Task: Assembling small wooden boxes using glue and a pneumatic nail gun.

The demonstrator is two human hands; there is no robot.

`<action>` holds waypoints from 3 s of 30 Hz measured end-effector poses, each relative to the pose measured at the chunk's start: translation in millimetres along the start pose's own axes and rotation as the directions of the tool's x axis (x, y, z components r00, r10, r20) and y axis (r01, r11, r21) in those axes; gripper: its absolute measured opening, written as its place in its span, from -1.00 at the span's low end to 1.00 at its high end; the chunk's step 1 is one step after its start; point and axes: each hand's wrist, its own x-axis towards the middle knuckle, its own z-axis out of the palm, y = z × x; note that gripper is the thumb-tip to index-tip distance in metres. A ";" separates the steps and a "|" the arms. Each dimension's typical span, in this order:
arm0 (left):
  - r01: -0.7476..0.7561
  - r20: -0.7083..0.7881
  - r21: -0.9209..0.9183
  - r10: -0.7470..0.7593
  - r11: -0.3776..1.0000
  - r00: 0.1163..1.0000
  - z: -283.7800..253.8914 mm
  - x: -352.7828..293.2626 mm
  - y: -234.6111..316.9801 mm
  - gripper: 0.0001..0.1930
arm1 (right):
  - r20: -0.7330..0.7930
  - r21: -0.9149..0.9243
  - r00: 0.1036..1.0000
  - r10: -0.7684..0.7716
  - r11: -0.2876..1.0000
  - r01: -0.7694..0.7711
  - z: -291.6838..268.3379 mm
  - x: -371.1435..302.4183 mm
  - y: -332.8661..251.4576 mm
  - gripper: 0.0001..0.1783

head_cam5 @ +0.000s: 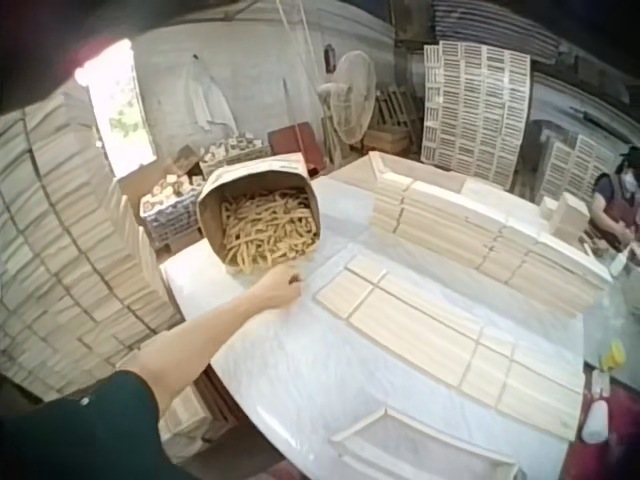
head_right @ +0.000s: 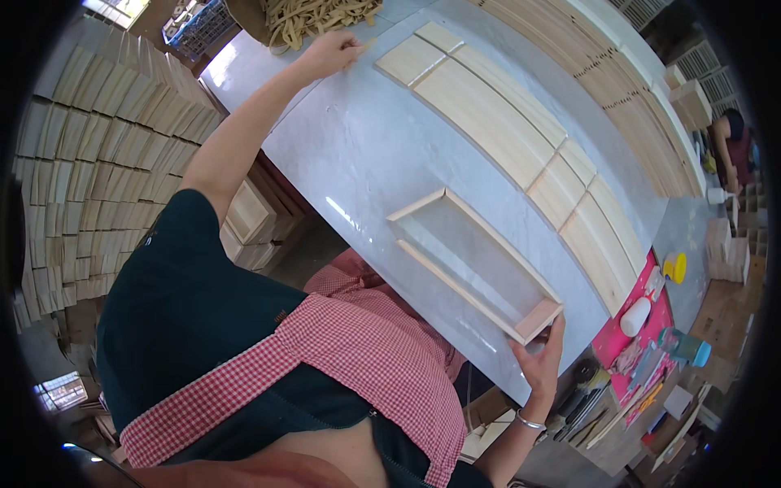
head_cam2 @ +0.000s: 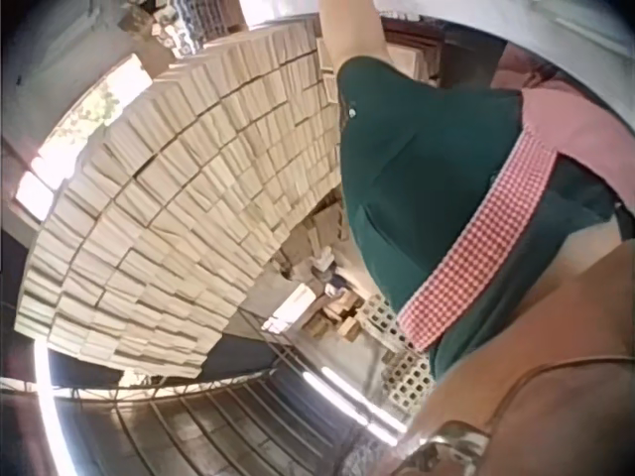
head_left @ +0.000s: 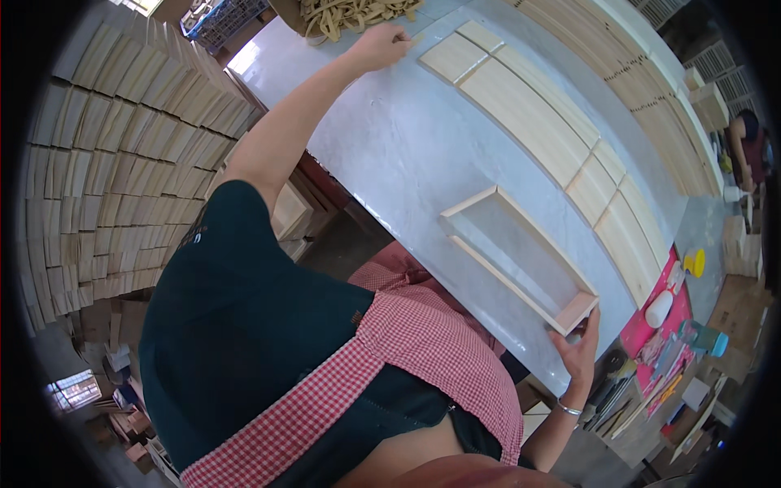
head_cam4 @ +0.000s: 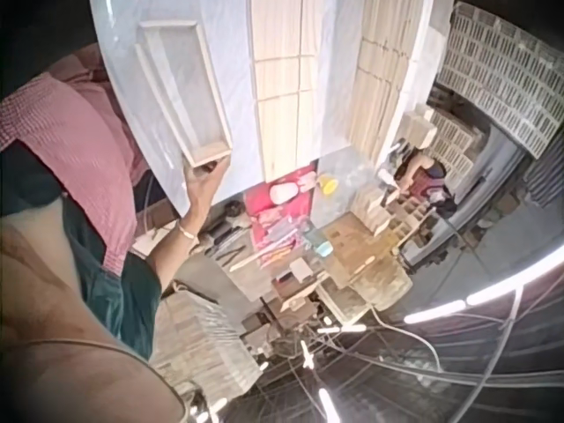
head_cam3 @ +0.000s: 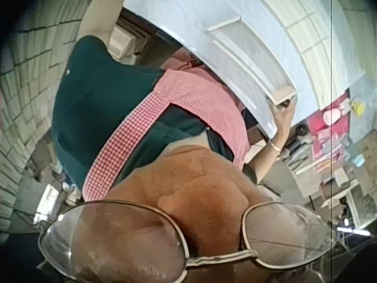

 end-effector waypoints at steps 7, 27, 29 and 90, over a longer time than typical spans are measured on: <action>-0.243 0.067 -0.657 0.376 0.714 0.924 -14.2 -112.0 117.3 -0.88 | -0.146 0.231 0.989 0.029 0.973 0.006 -7.2 -27.1 -13.5 -0.17; -0.121 0.335 -0.756 0.539 0.644 0.773 82.1 -243.2 231.5 -0.88 | -0.434 0.307 0.824 -0.364 0.800 0.515 80.8 -32.6 -159.6 -0.82; -0.025 0.332 -0.853 0.578 0.522 0.746 84.3 -236.9 219.8 -0.84 | -0.420 0.405 0.835 -0.356 0.750 0.523 79.3 -28.5 -157.3 -0.84; -0.688 0.077 -0.217 0.715 0.692 0.695 125.3 -191.4 51.1 -0.73 | -0.369 -0.527 0.723 -0.584 0.772 0.355 72.2 -21.6 4.1 -0.68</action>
